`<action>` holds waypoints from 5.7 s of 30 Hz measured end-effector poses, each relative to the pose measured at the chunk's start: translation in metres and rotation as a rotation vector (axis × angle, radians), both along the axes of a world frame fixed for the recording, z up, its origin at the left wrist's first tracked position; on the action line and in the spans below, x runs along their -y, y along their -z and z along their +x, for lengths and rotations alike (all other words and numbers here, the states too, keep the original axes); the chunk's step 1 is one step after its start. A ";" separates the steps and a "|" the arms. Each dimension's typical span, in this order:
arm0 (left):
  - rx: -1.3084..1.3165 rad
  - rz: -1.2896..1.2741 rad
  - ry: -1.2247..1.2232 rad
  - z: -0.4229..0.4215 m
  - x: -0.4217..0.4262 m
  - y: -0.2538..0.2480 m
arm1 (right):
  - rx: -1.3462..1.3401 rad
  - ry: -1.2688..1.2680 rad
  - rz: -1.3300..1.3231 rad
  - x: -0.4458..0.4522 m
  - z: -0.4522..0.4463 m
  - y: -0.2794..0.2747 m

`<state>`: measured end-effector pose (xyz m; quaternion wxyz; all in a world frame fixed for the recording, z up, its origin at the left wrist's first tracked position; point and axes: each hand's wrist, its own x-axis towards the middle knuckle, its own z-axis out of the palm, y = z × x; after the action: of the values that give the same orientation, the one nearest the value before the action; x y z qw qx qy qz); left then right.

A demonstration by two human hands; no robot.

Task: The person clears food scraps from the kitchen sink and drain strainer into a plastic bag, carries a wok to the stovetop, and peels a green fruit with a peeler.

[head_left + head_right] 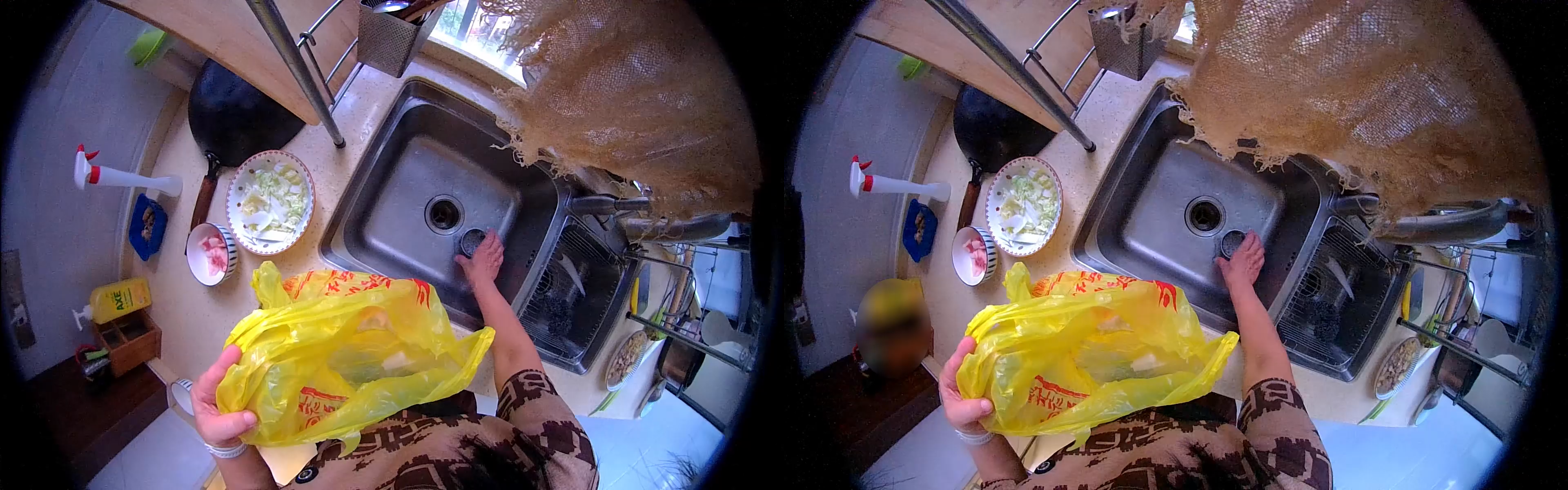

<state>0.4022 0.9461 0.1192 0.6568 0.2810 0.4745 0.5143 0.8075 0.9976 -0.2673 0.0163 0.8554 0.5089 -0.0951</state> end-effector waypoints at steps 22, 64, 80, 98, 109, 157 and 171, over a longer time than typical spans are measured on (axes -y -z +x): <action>0.032 -0.034 0.155 0.035 -0.015 -0.036 | -0.603 -0.244 0.667 -0.006 0.014 -0.151; 0.154 0.148 0.606 0.037 0.019 -0.026 | -0.184 -0.738 0.153 0.148 -0.093 -0.240; 0.136 0.112 0.536 0.046 0.010 -0.026 | -0.414 -0.494 0.008 0.129 -0.102 -0.292; 0.244 0.056 0.513 0.044 0.005 -0.027 | -2.030 0.302 0.245 0.126 -0.071 -0.294; 0.185 0.052 0.490 0.043 0.009 -0.028 | -1.117 -0.460 -0.142 0.098 -0.087 -0.334; -0.173 0.006 0.017 0.023 0.048 -0.015 | -0.455 -0.064 0.037 -0.077 0.029 0.061; 0.154 0.023 0.388 0.020 0.011 -0.030 | -0.797 -1.048 0.216 0.078 -0.112 -0.327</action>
<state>0.4225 0.9348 0.1496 0.7745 0.3345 0.3541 0.4036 0.6956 0.9201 0.0601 -0.2148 0.3911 0.8311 -0.3319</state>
